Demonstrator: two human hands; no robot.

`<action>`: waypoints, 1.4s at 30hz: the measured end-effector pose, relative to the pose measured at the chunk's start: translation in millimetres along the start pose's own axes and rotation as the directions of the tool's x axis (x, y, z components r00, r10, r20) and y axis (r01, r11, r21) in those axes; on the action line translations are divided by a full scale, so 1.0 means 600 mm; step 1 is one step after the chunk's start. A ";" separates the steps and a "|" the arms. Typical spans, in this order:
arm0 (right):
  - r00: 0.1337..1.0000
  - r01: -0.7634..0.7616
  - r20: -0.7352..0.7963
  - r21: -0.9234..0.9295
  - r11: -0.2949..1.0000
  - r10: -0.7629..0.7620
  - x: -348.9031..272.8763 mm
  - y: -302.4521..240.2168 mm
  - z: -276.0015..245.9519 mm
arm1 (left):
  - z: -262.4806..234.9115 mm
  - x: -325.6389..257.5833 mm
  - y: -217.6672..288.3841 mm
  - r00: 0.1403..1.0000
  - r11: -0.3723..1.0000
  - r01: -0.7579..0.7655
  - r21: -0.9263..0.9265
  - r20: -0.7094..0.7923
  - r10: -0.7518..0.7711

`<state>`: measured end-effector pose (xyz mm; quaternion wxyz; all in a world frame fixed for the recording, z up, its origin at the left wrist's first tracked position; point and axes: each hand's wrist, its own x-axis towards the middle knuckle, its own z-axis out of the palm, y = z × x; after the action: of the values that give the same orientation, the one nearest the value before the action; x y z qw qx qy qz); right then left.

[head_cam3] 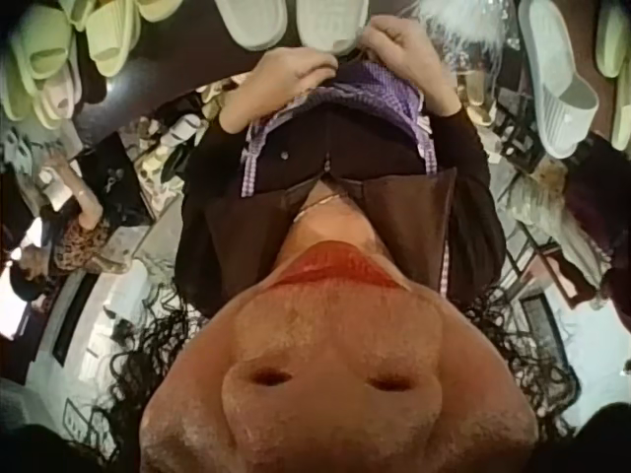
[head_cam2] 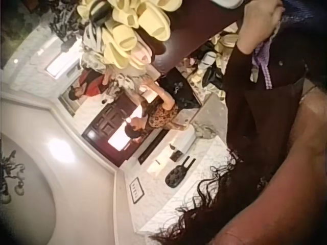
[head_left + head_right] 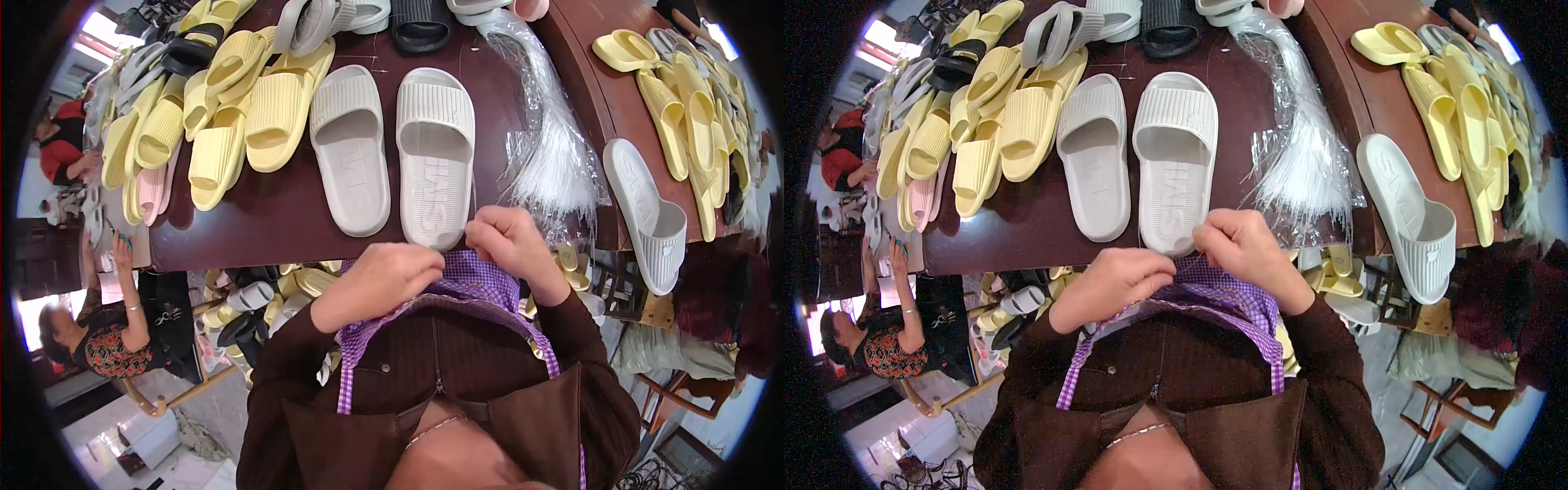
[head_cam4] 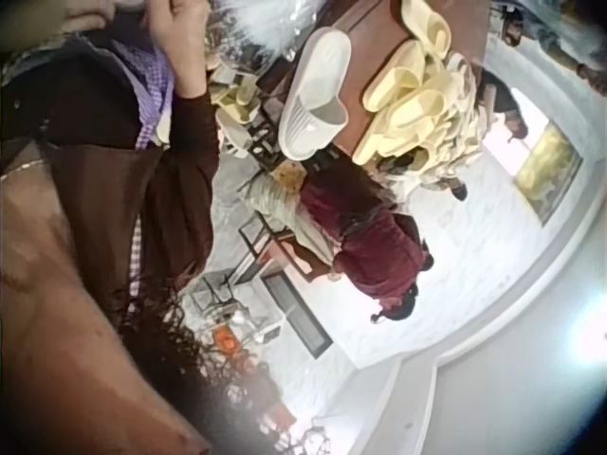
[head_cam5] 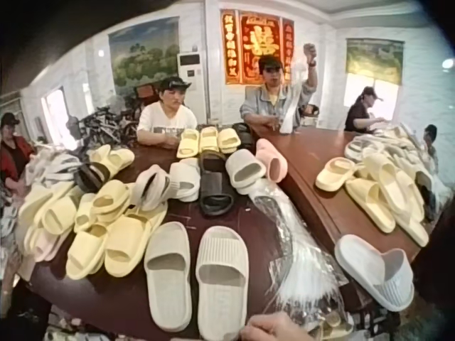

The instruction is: The person pairs slippers together and fastens each pair using plastic tags by hand before tossing them aside.

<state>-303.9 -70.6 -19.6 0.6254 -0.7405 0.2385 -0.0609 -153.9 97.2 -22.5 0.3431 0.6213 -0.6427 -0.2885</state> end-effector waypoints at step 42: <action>0.975 -0.019 -0.112 -0.902 0.432 -0.191 0.350 -0.067 -0.092 | -0.019 0.109 -0.114 0.831 0.932 0.355 0.079 -0.483 -0.276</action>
<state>-129.8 -205.8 -13.4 0.1063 -0.9602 0.2566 -0.0298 -103.4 28.7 -64.7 0.3814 0.7959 -0.4518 -0.1302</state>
